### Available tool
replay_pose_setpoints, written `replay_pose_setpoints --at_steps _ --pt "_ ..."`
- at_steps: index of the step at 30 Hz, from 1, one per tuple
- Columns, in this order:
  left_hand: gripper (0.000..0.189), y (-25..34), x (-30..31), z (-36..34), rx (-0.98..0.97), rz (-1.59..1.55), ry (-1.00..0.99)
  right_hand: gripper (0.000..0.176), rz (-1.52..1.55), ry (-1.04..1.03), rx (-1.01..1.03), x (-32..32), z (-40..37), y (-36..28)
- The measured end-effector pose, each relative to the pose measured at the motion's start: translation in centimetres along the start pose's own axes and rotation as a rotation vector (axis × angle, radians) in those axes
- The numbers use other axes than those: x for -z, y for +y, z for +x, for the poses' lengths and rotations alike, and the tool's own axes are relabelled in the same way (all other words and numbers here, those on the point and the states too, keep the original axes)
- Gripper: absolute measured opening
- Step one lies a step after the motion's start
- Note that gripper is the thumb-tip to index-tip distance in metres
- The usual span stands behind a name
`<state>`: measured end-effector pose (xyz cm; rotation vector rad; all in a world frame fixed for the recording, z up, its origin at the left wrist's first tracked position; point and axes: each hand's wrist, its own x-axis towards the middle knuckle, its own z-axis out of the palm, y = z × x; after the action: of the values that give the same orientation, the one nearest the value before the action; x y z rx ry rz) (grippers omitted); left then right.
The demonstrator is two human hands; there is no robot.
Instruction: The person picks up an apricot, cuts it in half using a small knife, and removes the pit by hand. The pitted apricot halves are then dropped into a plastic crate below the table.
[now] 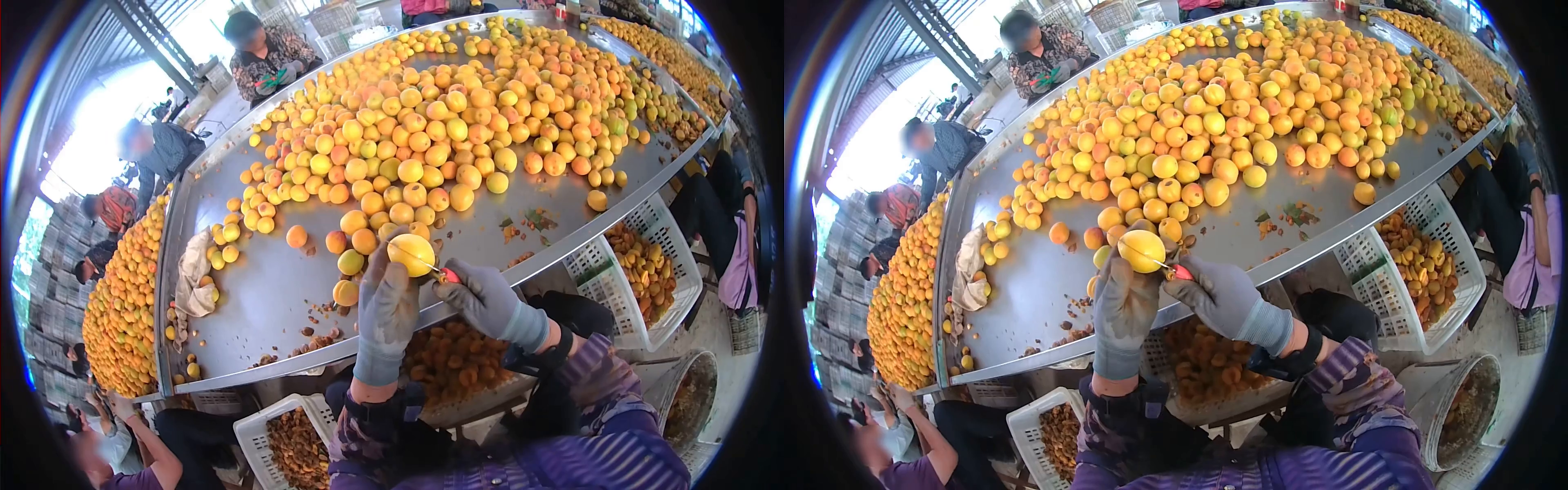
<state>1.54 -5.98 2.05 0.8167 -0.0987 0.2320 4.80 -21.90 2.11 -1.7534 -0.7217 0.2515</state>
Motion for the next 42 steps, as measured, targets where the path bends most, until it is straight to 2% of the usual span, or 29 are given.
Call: replay_pose_setpoints --at_steps 1,3,7,9,10,12,13,15,16,18,19,21,23,25,26,28,29,31,32,34,35,37,39,41,42 --pt "0.06 0.0 0.1 0.0 0.003 0.0 0.001 0.03 0.001 0.0 -0.003 -0.1 0.0 0.2" --pt "0.059 0.2 0.3 0.0 0.171 -0.058 -0.058 0.03 0.014 0.05 0.113 -0.4 0.0 0.9" --pt "0.06 0.9 0.0 -0.3 0.166 -0.023 -0.107 0.029 -0.074 0.076 0.145 -0.4 -0.2 0.5" --pt "0.063 1.5 -0.6 -0.5 -0.041 0.316 -0.104 0.029 -0.029 0.028 0.186 -0.1 -0.4 0.0" --pt "0.063 1.7 -0.6 -0.6 -0.039 0.317 -0.107 0.029 -0.028 0.031 0.185 -0.1 -0.4 0.1" --pt "0.067 2.2 -0.8 -0.7 -0.183 0.864 -0.039 0.03 -0.021 -0.006 0.193 -0.1 -0.2 0.3" --pt "0.067 2.2 -0.9 -0.6 -0.19 0.864 -0.043 0.03 -0.025 -0.004 0.199 0.1 -0.2 0.1" --pt "0.068 1.5 -1.0 -0.7 -0.171 0.534 -0.056 0.031 0.016 -0.022 0.221 0.0 -0.2 0.0" --pt "0.068 1.2 -1.0 -0.8 -0.173 0.537 -0.058 0.031 0.017 -0.02 0.225 -0.1 -0.3 -0.1" --pt "0.067 0.5 -1.1 -0.6 -0.04 0.033 -0.061 0.03 0.062 0.022 0.13 -0.1 -0.4 -0.1" --pt "0.066 0.3 -1.3 -0.6 0.0 -0.09 -0.106 0.03 0.06 0.024 0.131 -0.2 -0.3 0.1" --pt "0.064 0.4 -0.6 -0.5 0.068 -0.04 -0.111 0.03 0.065 0.076 0.216 -0.4 -0.1 0.5" --pt "0.062 0.5 -0.1 -0.7 0.144 0.008 -0.1 0.03 0.012 0.069 0.207 -0.2 -0.1 0.5" --pt "0.06 0.9 -0.5 -0.6 0.009 0.176 -0.117 0.029 -0.036 0.068 0.195 0.0 -0.2 0.5" --pt "0.06 1.1 -0.1 -0.5 0.013 0.175 -0.114 0.028 -0.065 0.036 0.192 0.2 -0.2 0.5" --pt "0.063 1.5 0.4 -0.4 -0.073 0.601 -0.059 0.027 -0.095 0.005 0.191 0.2 -0.2 0.7" --pt "0.063 1.7 0.2 -0.4 -0.079 0.601 -0.06 0.026 -0.064 -0.004 0.188 0.1 -0.1 1.0" --pt "0.068 2.5 -0.9 -0.5 -0.113 0.835 -0.064 0.025 -0.037 -0.012 0.194 -0.1 -0.1 1.1" --pt "0.068 2.4 -0.9 -0.5 -0.12 0.836 -0.064 0.025 0.004 -0.003 0.186 -0.3 -0.2 0.9" --pt "0.069 1.7 -1.0 -0.7 -0.13 0.466 -0.068 0.026 0.044 0.008 0.183 -0.2 -0.2 0.7" --pt "0.069 1.4 -0.9 -0.7 -0.133 0.467 -0.071 0.026 0.05 -0.006 0.124 0.0 -0.3 0.6" --pt "0.068 0.8 -0.9 -0.7 0.008 0.064 -0.043 0.027 0.057 -0.021 0.065 -0.1 -0.2 0.5" --pt "0.068 0.9 -0.7 -0.7 0.066 0.062 -0.068 0.028 0.168 0.026 0.128 -0.4 -0.1 0.6" --pt "0.068 1.0 -0.1 -0.7 0.134 0.062 -0.084 0.028 0.131 0.009 0.142 0.0 -0.4 0.2" --pt "0.068 1.1 0.2 -0.6 0.011 0.29 -0.098 0.028 0.091 -0.005 0.166 0.2 -0.4 0.1"
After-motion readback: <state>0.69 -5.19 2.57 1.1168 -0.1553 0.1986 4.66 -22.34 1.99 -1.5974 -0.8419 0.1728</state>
